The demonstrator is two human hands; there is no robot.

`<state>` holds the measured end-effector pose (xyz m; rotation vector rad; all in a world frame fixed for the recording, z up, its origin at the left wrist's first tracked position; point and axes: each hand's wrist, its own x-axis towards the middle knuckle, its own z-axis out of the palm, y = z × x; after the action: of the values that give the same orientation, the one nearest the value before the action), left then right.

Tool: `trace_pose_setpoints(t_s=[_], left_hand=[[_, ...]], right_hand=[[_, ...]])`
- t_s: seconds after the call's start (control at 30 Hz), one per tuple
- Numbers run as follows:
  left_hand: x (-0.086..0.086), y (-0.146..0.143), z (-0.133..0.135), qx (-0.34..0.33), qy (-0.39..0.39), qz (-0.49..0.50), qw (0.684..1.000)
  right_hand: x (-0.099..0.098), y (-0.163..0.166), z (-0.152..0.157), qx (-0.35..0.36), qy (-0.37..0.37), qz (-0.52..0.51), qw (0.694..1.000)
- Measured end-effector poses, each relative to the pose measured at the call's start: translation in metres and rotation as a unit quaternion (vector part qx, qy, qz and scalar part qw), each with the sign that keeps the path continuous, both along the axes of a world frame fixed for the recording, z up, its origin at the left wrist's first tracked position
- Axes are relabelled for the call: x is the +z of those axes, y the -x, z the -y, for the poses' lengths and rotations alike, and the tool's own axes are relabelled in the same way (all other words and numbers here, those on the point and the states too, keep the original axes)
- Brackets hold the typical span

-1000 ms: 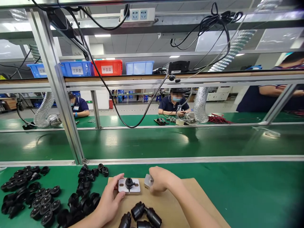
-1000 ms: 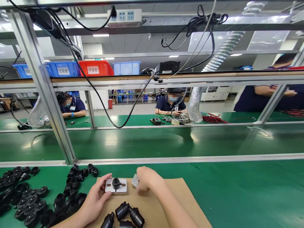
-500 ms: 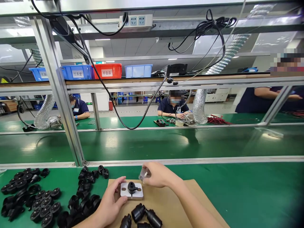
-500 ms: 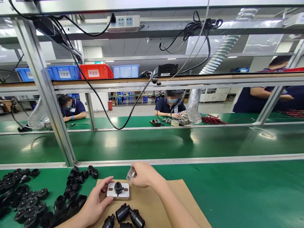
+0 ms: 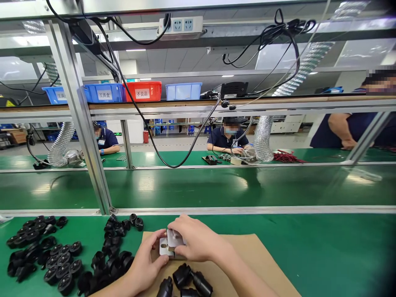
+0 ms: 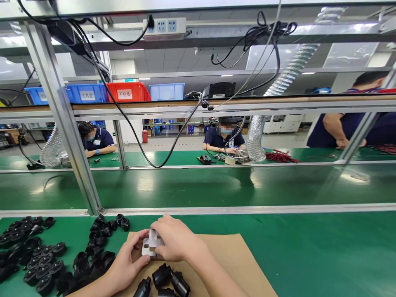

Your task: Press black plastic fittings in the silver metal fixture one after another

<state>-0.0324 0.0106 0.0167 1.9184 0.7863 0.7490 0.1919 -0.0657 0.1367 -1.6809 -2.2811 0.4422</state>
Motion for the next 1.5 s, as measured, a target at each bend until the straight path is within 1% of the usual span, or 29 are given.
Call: trace_pose_setpoints(t_s=[0.17,0.2,0.33,0.37,0.47,0.5,0.6,0.63,0.73,0.77,0.87,0.9,0.97,1.0,1.07,1.13,1.23,1.37,1.47,1.5], left_hand=[[0.0,-0.001,0.0,-0.013,0.003,0.012,1.0],[0.0,-0.001,0.0,-0.013,0.003,0.014,1.0],[0.0,0.0,0.001,-0.014,0.011,0.022,1.0],[0.0,0.0,0.001,-0.012,0.011,0.024,1.0],[-0.001,0.0,0.002,-0.009,0.003,0.03,1.0],[-0.001,0.0,0.002,-0.013,0.001,0.03,0.999],[-0.002,0.0,0.002,-0.022,0.001,0.036,0.999],[-0.002,0.0,0.001,-0.022,0.002,0.038,0.999],[-0.002,0.001,0.001,-0.025,0.002,0.041,0.999],[-0.002,0.001,0.0,-0.027,0.0,0.039,0.999],[-0.002,0.001,0.001,-0.022,-0.003,0.028,0.999],[-0.002,0.001,0.001,-0.02,-0.002,0.026,0.999],[-0.001,0.001,0.002,-0.021,0.003,0.027,0.999],[0.0,0.001,0.003,-0.021,0.005,0.027,0.999],[0.001,0.001,0.003,-0.019,0.007,0.026,0.999],[0.002,0.0,0.003,-0.013,0.006,0.027,1.0],[0.001,-0.001,0.003,-0.017,0.008,0.043,0.999],[-0.001,-0.001,0.003,-0.034,0.015,0.075,0.996],[-0.001,-0.002,0.003,-0.03,0.022,0.072,0.997],[-0.001,-0.002,0.003,-0.035,0.026,0.075,0.996]], right_hand=[[-0.004,0.009,-0.001,0.028,0.015,0.026,0.999],[-0.005,0.012,-0.002,0.024,0.014,0.04,0.999],[-0.011,0.019,-0.005,-0.063,0.01,0.086,0.994],[-0.011,0.019,-0.005,-0.067,0.005,0.086,0.994],[-0.011,0.015,-0.002,-0.017,-0.019,0.057,0.998],[-0.011,0.014,-0.001,-0.015,-0.021,0.051,0.998],[-0.008,0.014,0.0,-0.055,0.006,0.064,0.996],[-0.007,0.015,0.001,-0.055,0.015,0.07,0.996],[-0.005,0.017,0.0,-0.018,0.019,0.069,0.997],[-0.005,0.018,0.0,-0.025,0.024,0.07,0.997],[-0.006,0.016,0.0,-0.079,0.052,0.089,0.992],[-0.007,0.015,-0.001,-0.072,0.05,0.093,0.992],[-0.009,0.013,-0.002,-0.031,0.035,0.089,0.995],[-0.009,0.012,-0.003,-0.022,0.033,0.087,0.995],[-0.01,0.011,-0.004,-0.037,0.05,0.093,0.994],[-0.009,0.013,-0.005,-0.05,0.043,0.099,0.993],[-0.009,0.018,-0.005,-0.013,-0.001,0.082,0.997],[-0.011,0.024,-0.003,-0.067,0.022,0.105,0.992],[-0.011,0.025,-0.003,-0.026,0.005,0.094,0.995],[-0.011,0.026,-0.003,-0.031,0.002,0.091,0.995]])
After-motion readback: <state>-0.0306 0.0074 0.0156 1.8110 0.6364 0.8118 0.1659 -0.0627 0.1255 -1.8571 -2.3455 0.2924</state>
